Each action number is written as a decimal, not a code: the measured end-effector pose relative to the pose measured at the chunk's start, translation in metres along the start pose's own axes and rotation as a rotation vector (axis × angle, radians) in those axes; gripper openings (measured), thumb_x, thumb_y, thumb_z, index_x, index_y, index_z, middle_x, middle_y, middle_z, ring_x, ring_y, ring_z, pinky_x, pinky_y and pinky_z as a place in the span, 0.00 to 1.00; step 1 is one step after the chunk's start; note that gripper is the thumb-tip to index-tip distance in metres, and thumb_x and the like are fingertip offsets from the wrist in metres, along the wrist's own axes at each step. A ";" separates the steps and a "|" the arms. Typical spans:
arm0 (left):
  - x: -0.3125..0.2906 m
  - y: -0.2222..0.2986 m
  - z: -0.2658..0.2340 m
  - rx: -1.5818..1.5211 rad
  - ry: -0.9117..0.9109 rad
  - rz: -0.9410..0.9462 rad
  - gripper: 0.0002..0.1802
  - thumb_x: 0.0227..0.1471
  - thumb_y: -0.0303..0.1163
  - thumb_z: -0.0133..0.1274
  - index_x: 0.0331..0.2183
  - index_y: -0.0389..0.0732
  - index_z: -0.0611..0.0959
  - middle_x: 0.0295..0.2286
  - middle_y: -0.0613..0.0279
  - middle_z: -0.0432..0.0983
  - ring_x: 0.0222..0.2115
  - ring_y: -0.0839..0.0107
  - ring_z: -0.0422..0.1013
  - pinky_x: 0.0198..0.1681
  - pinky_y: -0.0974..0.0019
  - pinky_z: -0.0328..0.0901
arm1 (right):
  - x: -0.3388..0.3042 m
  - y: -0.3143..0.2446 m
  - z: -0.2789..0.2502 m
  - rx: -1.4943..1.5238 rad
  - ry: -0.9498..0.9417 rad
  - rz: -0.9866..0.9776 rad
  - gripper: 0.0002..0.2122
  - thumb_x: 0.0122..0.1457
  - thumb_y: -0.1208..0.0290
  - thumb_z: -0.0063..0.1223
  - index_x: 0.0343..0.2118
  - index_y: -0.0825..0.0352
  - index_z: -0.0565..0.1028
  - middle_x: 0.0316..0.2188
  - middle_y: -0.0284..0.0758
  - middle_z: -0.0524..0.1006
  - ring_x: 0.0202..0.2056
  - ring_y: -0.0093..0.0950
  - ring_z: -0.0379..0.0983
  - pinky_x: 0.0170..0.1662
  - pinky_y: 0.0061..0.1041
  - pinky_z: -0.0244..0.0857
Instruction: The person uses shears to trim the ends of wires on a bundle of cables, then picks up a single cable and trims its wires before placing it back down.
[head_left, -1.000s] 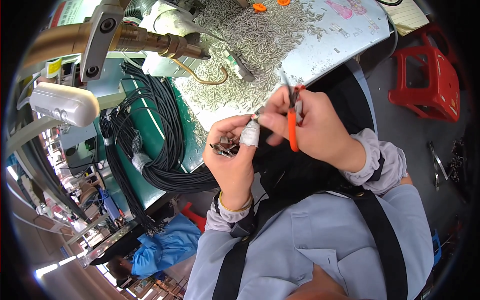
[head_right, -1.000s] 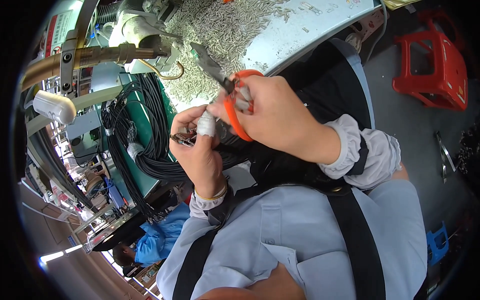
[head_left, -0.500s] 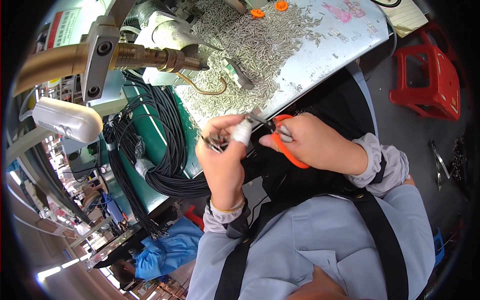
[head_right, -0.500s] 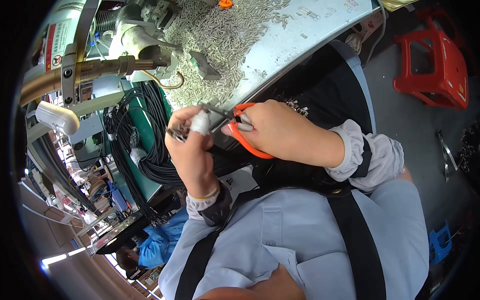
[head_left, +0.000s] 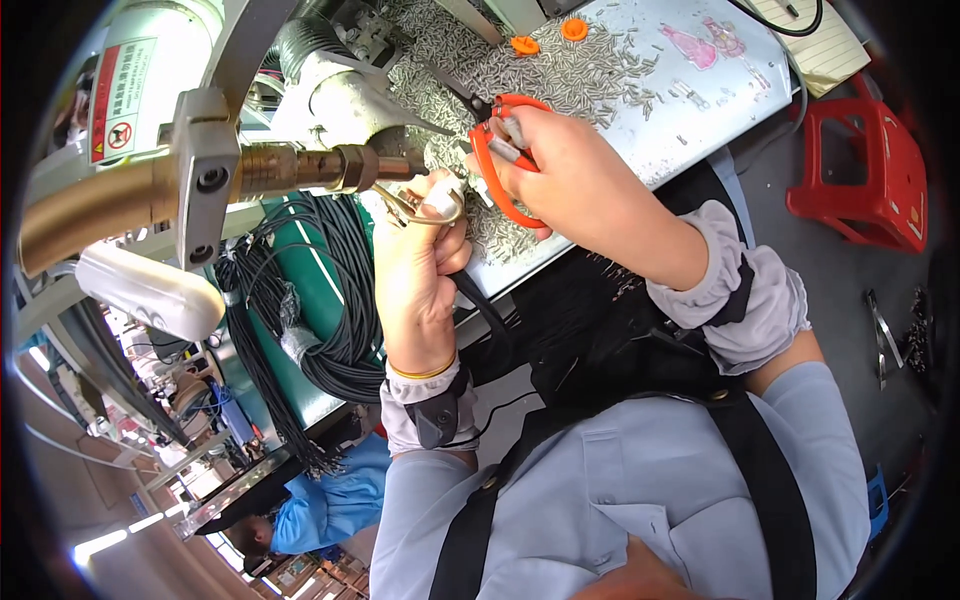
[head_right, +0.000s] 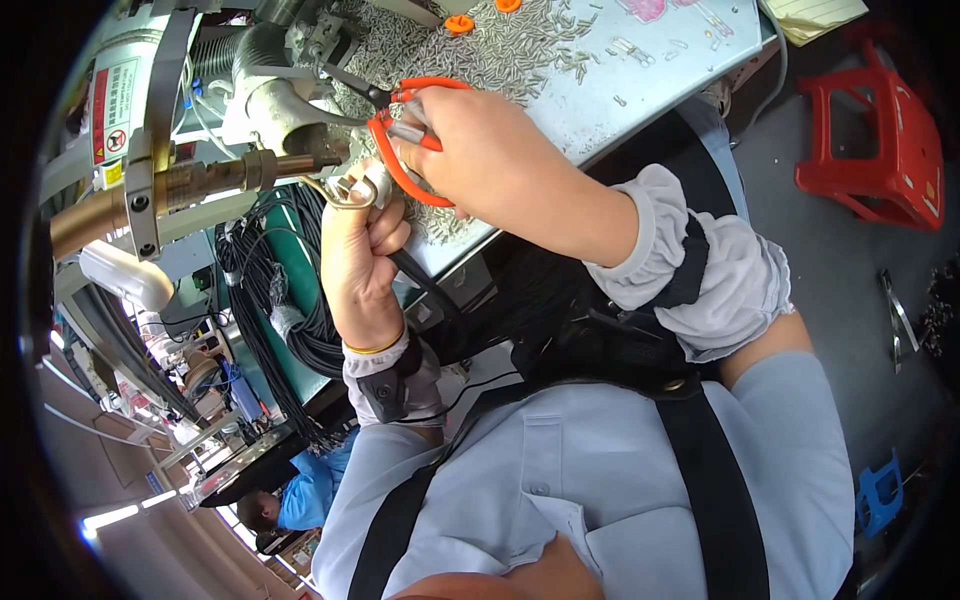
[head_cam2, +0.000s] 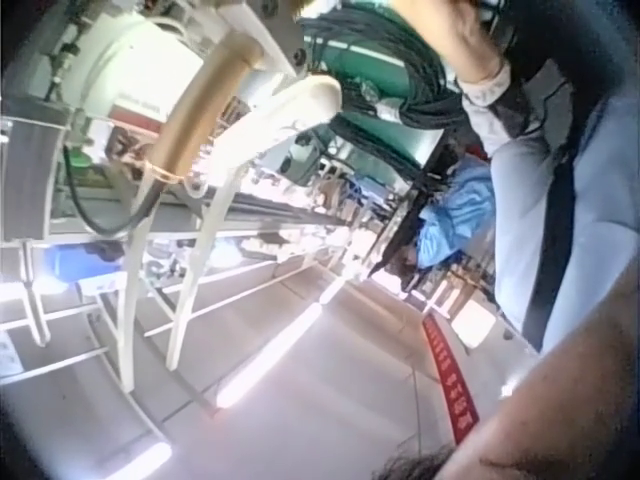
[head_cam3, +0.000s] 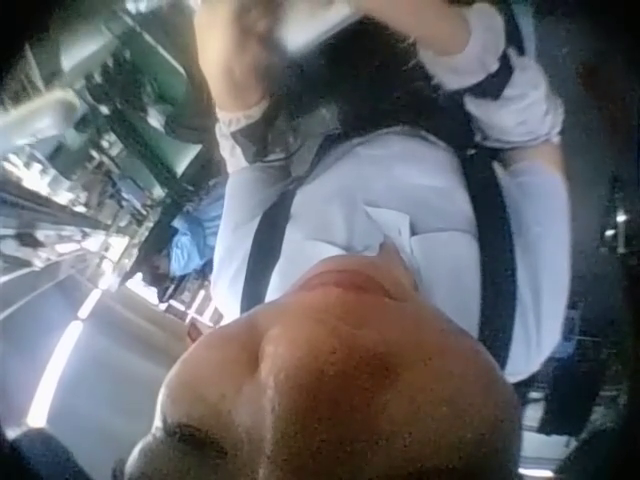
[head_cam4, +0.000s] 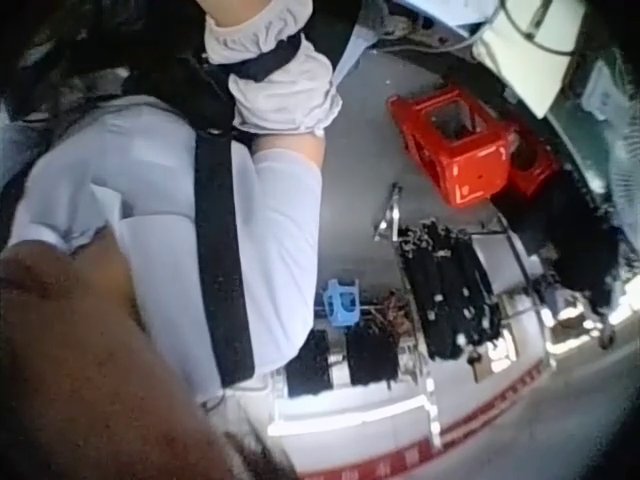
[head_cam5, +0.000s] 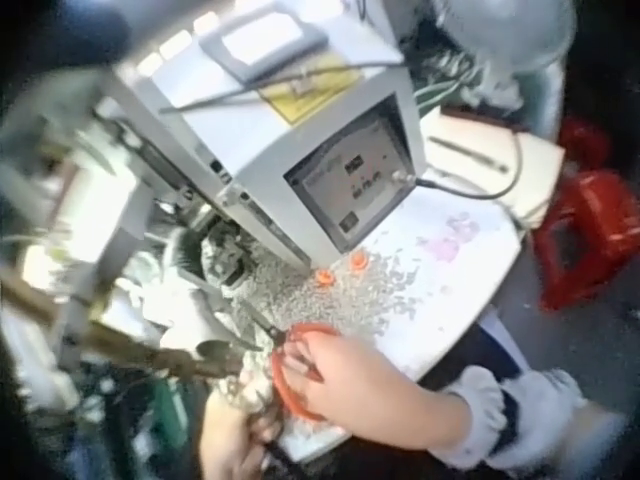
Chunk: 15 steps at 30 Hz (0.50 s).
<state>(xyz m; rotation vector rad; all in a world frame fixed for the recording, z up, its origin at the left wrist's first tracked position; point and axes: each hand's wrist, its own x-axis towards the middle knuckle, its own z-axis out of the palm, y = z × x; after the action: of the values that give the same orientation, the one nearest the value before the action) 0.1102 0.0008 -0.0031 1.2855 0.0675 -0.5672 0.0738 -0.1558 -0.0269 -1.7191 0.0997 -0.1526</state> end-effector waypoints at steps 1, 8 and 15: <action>0.001 0.002 0.000 0.013 -0.007 -0.016 0.10 0.45 0.30 0.53 0.29 0.37 0.71 0.15 0.74 0.59 0.10 0.87 0.48 0.10 0.81 0.41 | 0.001 0.000 0.000 -0.005 -0.006 0.000 0.06 0.51 0.75 0.46 0.24 0.72 0.65 0.12 0.34 0.66 0.13 0.21 0.62 0.17 0.21 0.55; -0.001 0.003 -0.007 0.010 -0.022 -0.056 0.16 0.42 0.36 0.57 0.29 0.36 0.71 0.15 0.73 0.59 0.10 0.86 0.48 0.11 0.81 0.41 | 0.000 0.001 0.000 -0.005 0.035 -0.081 0.07 0.48 0.76 0.48 0.25 0.73 0.64 0.13 0.38 0.66 0.16 0.26 0.63 0.20 0.25 0.56; -0.004 0.000 -0.003 0.001 0.005 -0.019 0.16 0.42 0.35 0.57 0.30 0.35 0.71 0.15 0.73 0.60 0.10 0.86 0.49 0.11 0.81 0.41 | -0.002 0.000 0.001 0.002 0.043 -0.079 0.07 0.48 0.76 0.49 0.24 0.73 0.65 0.14 0.39 0.67 0.16 0.27 0.63 0.21 0.26 0.56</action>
<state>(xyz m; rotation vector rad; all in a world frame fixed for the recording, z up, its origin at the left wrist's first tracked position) 0.1078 0.0044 -0.0027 1.2884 0.0840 -0.5806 0.0718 -0.1544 -0.0273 -1.7189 0.0628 -0.2483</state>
